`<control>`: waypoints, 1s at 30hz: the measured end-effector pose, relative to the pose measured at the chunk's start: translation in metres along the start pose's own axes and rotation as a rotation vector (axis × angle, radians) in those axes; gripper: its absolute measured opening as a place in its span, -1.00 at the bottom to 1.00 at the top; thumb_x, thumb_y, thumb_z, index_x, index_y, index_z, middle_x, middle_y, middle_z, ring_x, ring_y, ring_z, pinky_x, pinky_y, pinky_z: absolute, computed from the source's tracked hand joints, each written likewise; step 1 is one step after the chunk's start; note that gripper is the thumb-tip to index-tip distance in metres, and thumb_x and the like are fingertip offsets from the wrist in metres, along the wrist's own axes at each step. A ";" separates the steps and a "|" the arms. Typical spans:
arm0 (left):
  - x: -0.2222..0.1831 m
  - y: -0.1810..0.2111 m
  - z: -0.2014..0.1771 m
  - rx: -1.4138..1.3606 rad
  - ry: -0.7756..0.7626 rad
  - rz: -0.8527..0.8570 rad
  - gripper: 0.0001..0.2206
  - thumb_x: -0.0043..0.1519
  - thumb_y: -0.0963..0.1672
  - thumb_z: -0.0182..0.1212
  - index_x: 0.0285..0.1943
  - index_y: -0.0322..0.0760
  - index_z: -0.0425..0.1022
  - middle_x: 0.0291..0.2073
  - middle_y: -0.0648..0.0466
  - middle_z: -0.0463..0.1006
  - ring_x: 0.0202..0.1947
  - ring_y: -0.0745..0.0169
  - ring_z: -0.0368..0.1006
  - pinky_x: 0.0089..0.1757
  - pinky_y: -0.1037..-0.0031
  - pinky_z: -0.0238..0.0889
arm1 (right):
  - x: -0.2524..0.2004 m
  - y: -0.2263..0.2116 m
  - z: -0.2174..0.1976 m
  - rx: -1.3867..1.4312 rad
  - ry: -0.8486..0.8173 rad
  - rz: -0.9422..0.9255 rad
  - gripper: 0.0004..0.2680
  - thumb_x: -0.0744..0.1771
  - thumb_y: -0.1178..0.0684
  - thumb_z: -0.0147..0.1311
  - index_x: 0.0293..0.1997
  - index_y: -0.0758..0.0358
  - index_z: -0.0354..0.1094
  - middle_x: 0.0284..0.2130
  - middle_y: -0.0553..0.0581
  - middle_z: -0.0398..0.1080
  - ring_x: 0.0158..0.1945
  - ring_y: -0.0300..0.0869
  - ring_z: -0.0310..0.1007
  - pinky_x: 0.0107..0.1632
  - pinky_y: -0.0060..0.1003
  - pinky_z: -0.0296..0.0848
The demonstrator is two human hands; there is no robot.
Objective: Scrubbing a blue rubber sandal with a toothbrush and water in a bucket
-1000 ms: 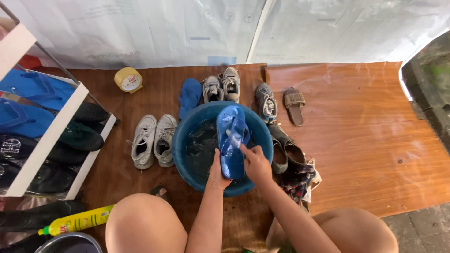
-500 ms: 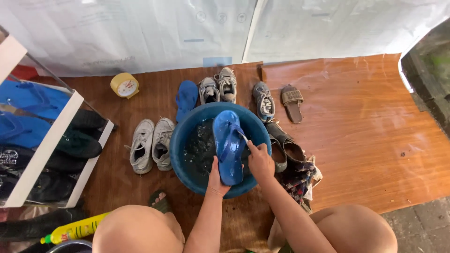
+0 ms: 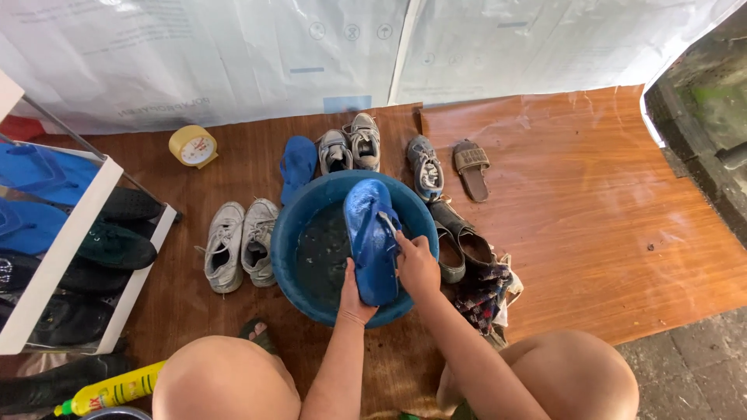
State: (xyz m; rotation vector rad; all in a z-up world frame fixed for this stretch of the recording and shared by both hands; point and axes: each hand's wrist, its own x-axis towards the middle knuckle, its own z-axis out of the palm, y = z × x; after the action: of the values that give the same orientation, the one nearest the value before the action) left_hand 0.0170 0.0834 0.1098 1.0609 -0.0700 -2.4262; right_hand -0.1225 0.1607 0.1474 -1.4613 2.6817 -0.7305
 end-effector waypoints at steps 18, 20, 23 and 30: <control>0.004 -0.009 0.001 -0.008 -0.003 -0.036 -0.42 0.11 0.33 0.21 0.11 0.10 0.59 0.07 -0.07 0.62 0.00 -0.15 0.58 -0.01 0.29 0.47 | 0.007 -0.032 -0.011 -0.008 0.018 -0.202 -0.63 0.36 0.15 -0.02 0.32 -0.17 0.35 -0.18 0.09 0.24 -0.54 -0.02 0.42 -0.49 -0.08 0.52; -0.009 -0.014 0.008 -0.004 -0.007 -0.045 -0.42 0.12 0.32 0.20 0.10 0.07 0.61 0.08 -0.09 0.63 0.00 -0.16 0.58 -0.01 0.28 0.47 | 0.016 -0.026 -0.015 -0.006 -0.014 -0.130 -0.62 0.34 0.13 0.00 0.34 -0.18 0.33 -0.16 0.12 0.25 -0.48 0.10 0.50 -0.44 0.03 0.58; -0.002 -0.021 -0.001 -0.052 -0.046 -0.077 -0.39 0.10 0.33 0.21 0.20 0.15 0.57 0.18 -0.12 0.56 0.11 -0.24 0.52 0.09 0.18 0.40 | 0.019 -0.021 -0.011 -0.059 -0.025 -0.004 -0.65 0.38 0.12 -0.02 0.33 -0.17 0.35 -0.15 0.10 0.23 -0.49 -0.03 0.49 -0.42 -0.14 0.60; 0.023 0.004 -0.020 -0.111 -0.006 0.022 -0.48 0.11 0.32 0.22 0.10 0.21 0.59 0.10 -0.01 0.58 0.05 -0.14 0.52 0.04 0.24 0.42 | -0.013 -0.039 0.008 0.055 -0.080 -0.221 -0.65 0.34 0.12 0.05 0.27 -0.23 0.39 -0.21 0.07 0.26 -0.54 -0.03 0.51 -0.51 -0.17 0.59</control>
State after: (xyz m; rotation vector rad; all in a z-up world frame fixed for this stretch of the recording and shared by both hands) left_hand 0.0191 0.0717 0.0814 0.9978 0.0503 -2.3840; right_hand -0.0823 0.1496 0.1532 -1.7515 2.4487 -0.7305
